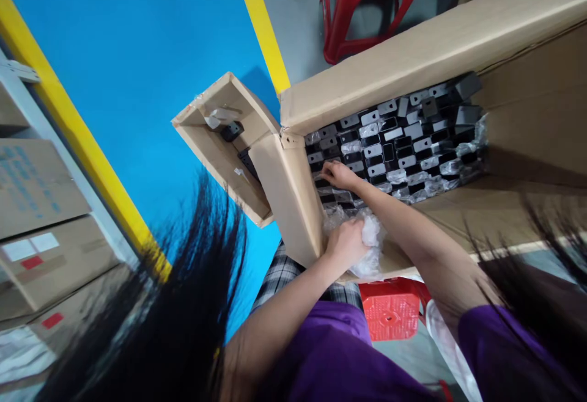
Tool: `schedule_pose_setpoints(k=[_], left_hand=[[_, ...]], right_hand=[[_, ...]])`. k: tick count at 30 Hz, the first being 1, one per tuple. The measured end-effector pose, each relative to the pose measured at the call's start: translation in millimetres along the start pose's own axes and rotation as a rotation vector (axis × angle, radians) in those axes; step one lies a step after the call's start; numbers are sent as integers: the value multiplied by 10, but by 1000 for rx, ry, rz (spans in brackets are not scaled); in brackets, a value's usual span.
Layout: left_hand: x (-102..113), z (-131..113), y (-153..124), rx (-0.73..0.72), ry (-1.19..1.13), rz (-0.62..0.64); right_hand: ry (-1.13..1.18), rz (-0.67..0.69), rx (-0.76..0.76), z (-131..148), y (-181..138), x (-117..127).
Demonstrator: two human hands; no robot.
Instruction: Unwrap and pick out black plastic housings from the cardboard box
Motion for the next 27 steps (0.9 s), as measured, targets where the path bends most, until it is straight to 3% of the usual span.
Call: schedule_pose_setpoints(k=[9,14,17,22,24,27], left_hand=[[-22,6,9,-3,-9,-13],[-17,27,-4,5,-35,-59],[-4,53,-17,9,-92,-129],[10,84,-44,-42,-160,-333],[3,72,-46,-52,-151,-301],[3,17,-55,-98,-149,-148]], right_hand=[[533,-75,-21,51,24,29],[735,-24,-2,119,-163,283],[770,135,19,106,-466,469],[756,635,-1,34,-1095,528],[757,715,17,-2,-1309,537],[715,734,-10,-64,-1493,550]])
Point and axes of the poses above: each hand's wrist, its own y-axis towards the middle knuckle, its own x-axis out of the back of the hand, z = x × y, the point moved 3 cm from there along y, towards the middle knuckle, and after that the axes turned 13 degrees about z, right-handed, at the moved point
